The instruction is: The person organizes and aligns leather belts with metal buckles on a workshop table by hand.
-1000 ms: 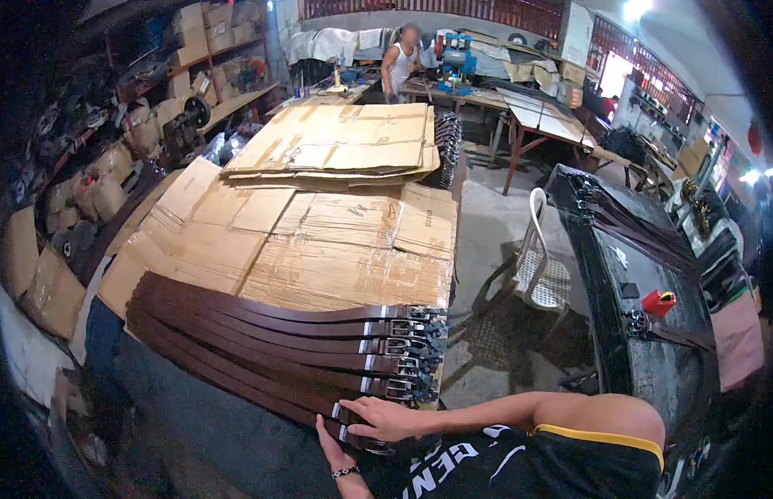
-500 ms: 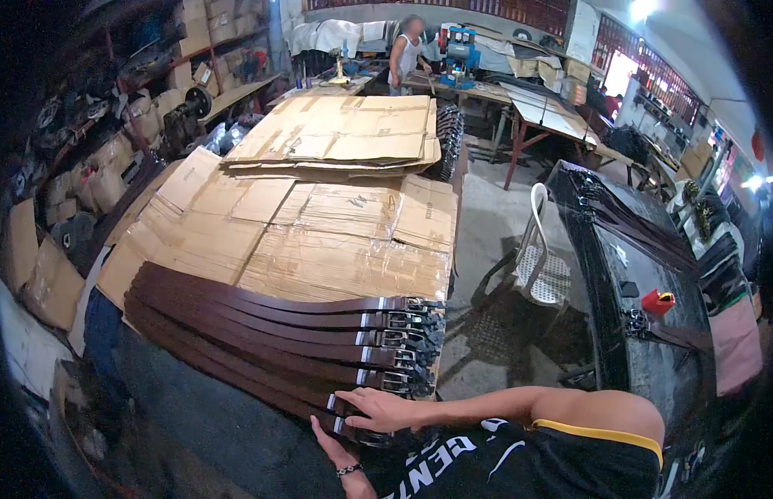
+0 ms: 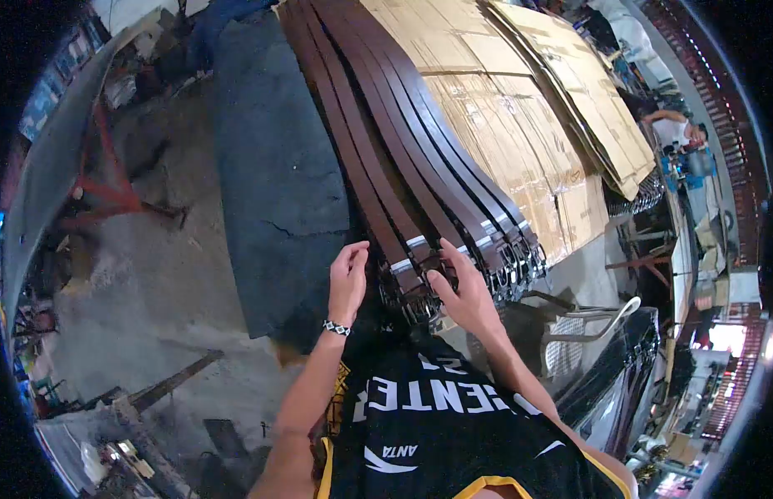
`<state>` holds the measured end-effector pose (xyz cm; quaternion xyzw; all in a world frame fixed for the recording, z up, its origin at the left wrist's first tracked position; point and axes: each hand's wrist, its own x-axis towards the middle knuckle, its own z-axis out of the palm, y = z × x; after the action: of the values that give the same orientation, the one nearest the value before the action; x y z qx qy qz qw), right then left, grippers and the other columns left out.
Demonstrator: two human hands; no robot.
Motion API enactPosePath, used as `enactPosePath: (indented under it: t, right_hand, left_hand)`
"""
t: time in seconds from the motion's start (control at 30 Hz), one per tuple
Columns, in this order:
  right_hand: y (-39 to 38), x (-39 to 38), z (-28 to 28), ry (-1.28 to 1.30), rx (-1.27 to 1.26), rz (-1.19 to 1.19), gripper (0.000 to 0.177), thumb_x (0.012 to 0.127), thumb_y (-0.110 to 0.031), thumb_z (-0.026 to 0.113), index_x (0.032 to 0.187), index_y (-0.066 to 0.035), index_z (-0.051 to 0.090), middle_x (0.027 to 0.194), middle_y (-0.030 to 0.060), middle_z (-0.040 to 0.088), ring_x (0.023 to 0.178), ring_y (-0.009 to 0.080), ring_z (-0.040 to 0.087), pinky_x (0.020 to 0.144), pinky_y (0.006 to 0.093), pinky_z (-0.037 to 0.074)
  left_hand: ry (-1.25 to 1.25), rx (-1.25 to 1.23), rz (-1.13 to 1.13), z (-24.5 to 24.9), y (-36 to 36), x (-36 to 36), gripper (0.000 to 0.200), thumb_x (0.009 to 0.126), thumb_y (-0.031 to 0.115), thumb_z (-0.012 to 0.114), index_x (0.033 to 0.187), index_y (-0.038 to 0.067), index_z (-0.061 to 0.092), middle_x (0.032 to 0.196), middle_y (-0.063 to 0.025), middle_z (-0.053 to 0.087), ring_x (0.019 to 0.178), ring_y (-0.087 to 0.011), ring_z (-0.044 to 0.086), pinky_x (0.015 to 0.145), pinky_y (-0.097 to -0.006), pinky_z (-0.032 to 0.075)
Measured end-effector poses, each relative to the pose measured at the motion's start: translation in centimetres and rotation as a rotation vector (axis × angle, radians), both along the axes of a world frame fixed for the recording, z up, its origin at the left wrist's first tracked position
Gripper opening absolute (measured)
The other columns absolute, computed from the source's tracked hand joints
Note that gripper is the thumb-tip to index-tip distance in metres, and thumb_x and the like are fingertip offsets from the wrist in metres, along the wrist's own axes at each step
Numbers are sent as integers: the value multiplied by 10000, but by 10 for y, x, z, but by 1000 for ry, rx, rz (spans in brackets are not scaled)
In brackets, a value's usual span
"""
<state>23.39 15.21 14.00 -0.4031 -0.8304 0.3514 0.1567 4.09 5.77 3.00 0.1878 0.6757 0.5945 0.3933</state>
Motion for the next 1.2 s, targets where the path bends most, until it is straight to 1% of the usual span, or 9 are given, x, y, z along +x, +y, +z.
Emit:
enactPosePath:
  t: [0.1,0.2,0.3,0.47,0.77,0.87,0.97,1.13,1.2]
  right_hand:
    - [1,-11,21,-45,95,25,542,932,-257,706,1356,35,536,1246,270,588,1155,407,584,1009,460,460]
    - [-5,-23,32,-108,412,107,425,879,-268,750,1163,19,619,1079,237,621,1031,383,622,920,465,497]
    - [-22,-28,43,-272,378,154,308,847,-279,779,974,-36,638,943,151,647,895,345,644,767,451,533]
    - [-39,-29,38,-581,385,235,496,798,-438,803,873,-7,569,846,162,664,820,340,681,662,425,550]
    - [-27,-36,71,-397,196,115,498,802,-423,796,912,4,565,841,184,667,795,355,691,682,456,550]
    - [-34,-43,73,-271,230,87,478,764,-390,843,874,-17,564,764,144,631,682,325,648,624,420,511]
    - [-39,-42,58,-167,254,148,453,768,-371,861,881,-18,601,747,121,624,648,298,635,599,382,501]
    - [-8,-33,39,-147,367,-14,405,827,-326,814,1011,-6,648,831,139,631,759,337,648,679,419,516]
    - [1,-25,26,-291,407,13,478,828,-338,802,1118,8,645,929,157,638,860,353,649,754,438,520]
  left_hand:
    - [-90,52,-44,10,-3,-1,225,1023,184,578,1095,11,702,918,-28,698,781,-85,603,716,-251,489]
    - [-141,37,-95,17,-6,2,217,1020,188,585,1109,37,713,941,-18,697,800,-80,596,723,-247,477]
    - [-128,48,-95,16,-7,4,203,1012,181,598,1078,24,707,916,-17,696,781,-80,601,704,-245,480]
    - [-141,70,-78,12,-6,3,184,1003,167,616,1024,1,692,850,-24,692,738,-85,607,680,-248,489]
    - [-421,40,-66,29,-2,-5,535,1066,503,440,996,24,667,854,-86,698,753,-158,652,659,-309,514]
    - [-770,171,41,37,7,5,628,1047,606,398,1124,26,624,909,-135,706,782,-216,680,642,-334,527]
    - [-1250,264,109,98,27,7,697,1023,672,377,1227,35,570,938,-155,701,810,-261,698,654,-342,537]
    - [-1544,751,-72,53,23,-1,741,1058,616,318,1409,-14,489,858,-45,527,584,-133,412,535,-276,364]
    - [-1523,735,-92,56,22,-6,710,1071,579,314,1419,-17,481,865,-48,531,605,-134,421,534,-278,366]
